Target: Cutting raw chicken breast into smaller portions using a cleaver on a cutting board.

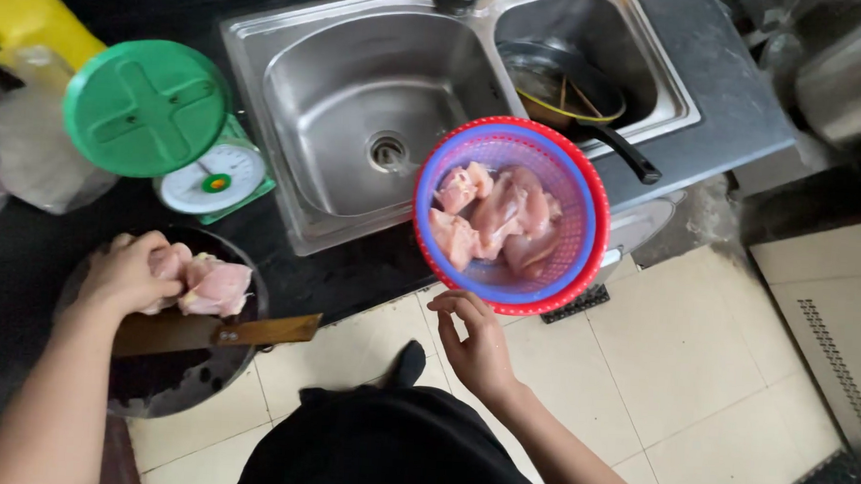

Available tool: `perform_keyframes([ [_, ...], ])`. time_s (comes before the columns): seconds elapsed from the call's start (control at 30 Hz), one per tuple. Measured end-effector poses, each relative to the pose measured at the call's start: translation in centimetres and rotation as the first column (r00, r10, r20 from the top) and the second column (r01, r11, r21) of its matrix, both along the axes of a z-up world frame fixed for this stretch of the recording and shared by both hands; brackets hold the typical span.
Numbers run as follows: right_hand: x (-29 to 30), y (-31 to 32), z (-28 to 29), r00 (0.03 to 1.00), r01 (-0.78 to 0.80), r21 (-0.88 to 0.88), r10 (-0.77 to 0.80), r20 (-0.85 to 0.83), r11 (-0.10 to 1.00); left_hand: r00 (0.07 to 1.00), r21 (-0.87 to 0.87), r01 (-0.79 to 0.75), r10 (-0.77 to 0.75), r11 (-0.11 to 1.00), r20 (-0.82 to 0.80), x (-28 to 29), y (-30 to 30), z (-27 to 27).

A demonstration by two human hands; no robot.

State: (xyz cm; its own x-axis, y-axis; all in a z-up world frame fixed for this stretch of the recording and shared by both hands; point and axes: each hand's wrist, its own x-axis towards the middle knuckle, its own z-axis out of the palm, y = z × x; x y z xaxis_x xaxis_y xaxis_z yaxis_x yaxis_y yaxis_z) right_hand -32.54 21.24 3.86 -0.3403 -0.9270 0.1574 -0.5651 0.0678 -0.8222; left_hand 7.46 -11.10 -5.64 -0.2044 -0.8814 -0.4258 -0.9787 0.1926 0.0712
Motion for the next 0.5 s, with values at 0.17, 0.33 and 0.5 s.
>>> perform_keyframes([
  [0.17,2.3,-0.7,-0.7,0.99,0.09,-0.025,-0.086,0.11,0.996,0.958,0.011,-0.083,0.082,0.997,-0.275,3.2,-0.3,-2.1],
  [0.33,1.4,-0.4,-0.9,0.973,0.21,-0.028,-0.206,0.106,0.977,0.782,0.034,-0.192,0.174,0.981,-0.599,6.6,0.4,-3.0],
  [0.5,-3.7,-0.5,0.4,0.942,0.231,-0.067,-0.24,-0.234,0.971,0.801,-0.164,-0.256,0.114,0.953,-0.587,6.5,2.2,2.8],
])
